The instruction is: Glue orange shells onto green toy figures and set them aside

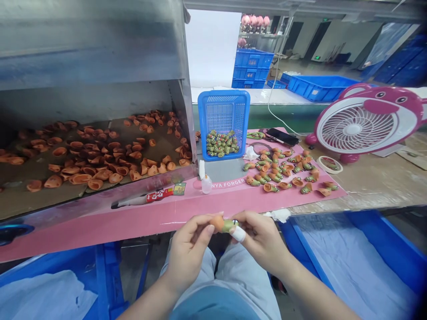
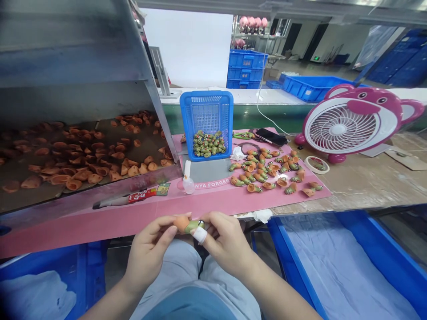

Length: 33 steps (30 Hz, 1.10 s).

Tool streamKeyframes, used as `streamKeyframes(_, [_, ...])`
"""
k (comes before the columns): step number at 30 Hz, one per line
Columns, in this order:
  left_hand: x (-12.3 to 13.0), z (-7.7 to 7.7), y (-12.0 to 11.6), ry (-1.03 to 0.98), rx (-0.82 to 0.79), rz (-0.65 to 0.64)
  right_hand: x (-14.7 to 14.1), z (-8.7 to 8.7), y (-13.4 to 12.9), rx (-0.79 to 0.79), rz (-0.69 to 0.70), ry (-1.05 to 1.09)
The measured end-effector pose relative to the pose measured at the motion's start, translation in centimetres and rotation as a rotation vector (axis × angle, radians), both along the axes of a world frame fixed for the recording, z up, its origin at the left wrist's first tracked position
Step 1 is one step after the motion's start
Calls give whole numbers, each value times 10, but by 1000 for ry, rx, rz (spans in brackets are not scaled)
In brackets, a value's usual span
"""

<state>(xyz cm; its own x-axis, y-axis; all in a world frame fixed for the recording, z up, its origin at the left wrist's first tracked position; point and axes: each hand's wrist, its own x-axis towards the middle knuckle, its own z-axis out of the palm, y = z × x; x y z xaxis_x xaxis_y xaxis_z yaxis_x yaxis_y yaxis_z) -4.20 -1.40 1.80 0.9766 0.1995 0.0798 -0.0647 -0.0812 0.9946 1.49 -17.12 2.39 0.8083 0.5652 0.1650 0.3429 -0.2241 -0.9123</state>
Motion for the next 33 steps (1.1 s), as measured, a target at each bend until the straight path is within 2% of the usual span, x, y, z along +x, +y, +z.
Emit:
streamKeyframes(4, [2,4,1,128,-154,-35,5,0,-7,-177,98,-427])
streamKeyframes(9, [3,7,-2,163,-203,-57,8,-2,-8,-366,107,-658])
streamKeyframes(17, [3,7,-8,133,-303,-78,5,-6,-1,-418,87,-714])
streamKeyframes(26, [2,6,-14,142,-307,-57,-3,0,-3,-538,60,-658])
streamKeyframes(33, [0,7,-15,107,-248,-49,-6,0,-2,-537,29,-638])
